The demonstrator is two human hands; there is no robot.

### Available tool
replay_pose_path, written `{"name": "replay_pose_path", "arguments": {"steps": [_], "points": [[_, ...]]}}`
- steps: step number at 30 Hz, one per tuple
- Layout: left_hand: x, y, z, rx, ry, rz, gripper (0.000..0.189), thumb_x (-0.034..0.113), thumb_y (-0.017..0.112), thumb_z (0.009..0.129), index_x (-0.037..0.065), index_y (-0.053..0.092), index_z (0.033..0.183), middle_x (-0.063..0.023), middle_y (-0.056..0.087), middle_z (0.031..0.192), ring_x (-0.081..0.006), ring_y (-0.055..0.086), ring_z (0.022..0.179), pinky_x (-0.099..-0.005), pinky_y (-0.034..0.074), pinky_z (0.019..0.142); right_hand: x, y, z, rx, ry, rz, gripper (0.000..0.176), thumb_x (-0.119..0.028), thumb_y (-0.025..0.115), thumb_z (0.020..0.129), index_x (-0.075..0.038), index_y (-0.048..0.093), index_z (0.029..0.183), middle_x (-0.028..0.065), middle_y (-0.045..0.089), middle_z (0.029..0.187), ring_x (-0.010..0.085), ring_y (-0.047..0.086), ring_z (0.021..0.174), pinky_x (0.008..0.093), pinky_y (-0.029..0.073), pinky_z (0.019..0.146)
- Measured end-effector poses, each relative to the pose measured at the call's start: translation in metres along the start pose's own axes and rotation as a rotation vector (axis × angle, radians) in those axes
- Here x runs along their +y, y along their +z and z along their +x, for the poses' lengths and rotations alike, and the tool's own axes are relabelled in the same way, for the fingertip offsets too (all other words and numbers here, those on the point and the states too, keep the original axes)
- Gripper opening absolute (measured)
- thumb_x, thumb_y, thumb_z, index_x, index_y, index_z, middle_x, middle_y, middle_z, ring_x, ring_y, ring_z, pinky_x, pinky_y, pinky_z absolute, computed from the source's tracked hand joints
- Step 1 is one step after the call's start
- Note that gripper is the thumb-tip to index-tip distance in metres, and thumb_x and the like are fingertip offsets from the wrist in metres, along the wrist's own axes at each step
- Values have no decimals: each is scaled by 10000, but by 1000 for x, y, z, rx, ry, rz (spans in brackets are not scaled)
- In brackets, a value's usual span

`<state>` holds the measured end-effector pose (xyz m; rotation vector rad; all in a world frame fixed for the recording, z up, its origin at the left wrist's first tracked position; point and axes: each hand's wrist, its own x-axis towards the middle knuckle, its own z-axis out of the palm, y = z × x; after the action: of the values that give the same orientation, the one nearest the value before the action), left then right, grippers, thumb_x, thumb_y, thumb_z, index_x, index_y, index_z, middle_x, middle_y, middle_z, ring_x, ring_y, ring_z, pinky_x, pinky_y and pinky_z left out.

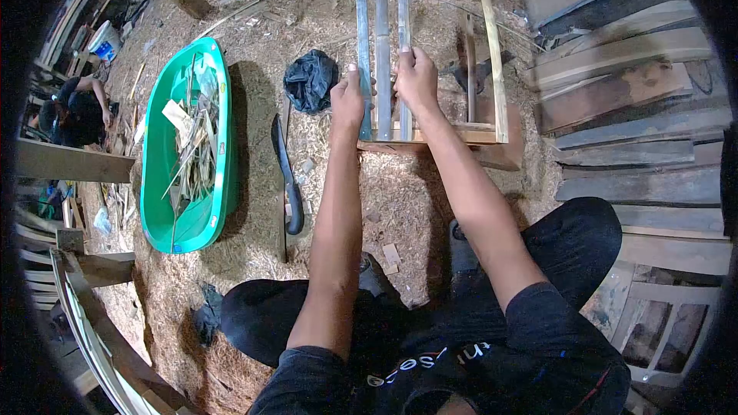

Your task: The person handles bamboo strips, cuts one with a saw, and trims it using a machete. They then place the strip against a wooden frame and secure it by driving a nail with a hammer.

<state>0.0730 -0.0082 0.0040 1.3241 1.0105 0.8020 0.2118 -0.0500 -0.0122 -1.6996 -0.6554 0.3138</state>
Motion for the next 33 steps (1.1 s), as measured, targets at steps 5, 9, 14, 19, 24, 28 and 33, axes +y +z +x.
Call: {"name": "replay_pose_path", "arguments": {"steps": [5,9,14,19,24,28,33], "points": [[-5,1,3,12,15,-28,575,470,483,1025,-15,713,817,-29,628,678,-114,543,606,-292,432,575,3,1,0,10,-26,19,376,-316,511,979,23,604,845,260,640,765,450,648,780,504,485,702],[-12,0,9,-15,-5,-37,552,452,488,1031,-24,700,849,-29,628,707,-110,544,643,-292,442,609,-2,-1,-1,2,-2,-1,378,-316,509,978,27,607,851,274,646,788,461,647,796,511,486,710],[-6,2,5,27,35,-18,555,452,501,1023,-30,688,821,-28,607,712,-105,518,665,-300,428,616,-1,0,-1,11,-3,-12,376,-314,510,977,28,608,854,283,645,793,471,645,806,522,485,720],[-15,-2,11,43,8,5,580,454,490,1025,-54,665,807,-45,607,721,-121,509,677,-320,433,632,1,0,0,15,-23,-1,373,-315,512,977,25,614,865,280,648,802,469,647,814,521,487,728],[-6,-1,5,50,-19,6,613,471,469,1029,-70,668,818,-59,615,731,-133,513,684,-331,440,646,-1,-1,-1,8,9,-14,368,-314,514,977,23,622,877,272,653,803,454,654,818,516,490,729],[-3,-1,4,61,-24,35,635,485,458,1030,-81,677,845,-71,631,749,-144,529,700,-337,451,661,1,0,0,5,7,-11,363,-309,508,979,18,626,874,261,657,801,442,658,814,510,491,726],[2,-1,0,75,-3,71,643,487,448,1033,-93,682,883,-90,648,775,-153,543,716,-346,462,678,-1,-1,-1,8,-16,11,352,-300,506,979,10,626,861,239,659,787,426,658,789,499,494,716]]}}
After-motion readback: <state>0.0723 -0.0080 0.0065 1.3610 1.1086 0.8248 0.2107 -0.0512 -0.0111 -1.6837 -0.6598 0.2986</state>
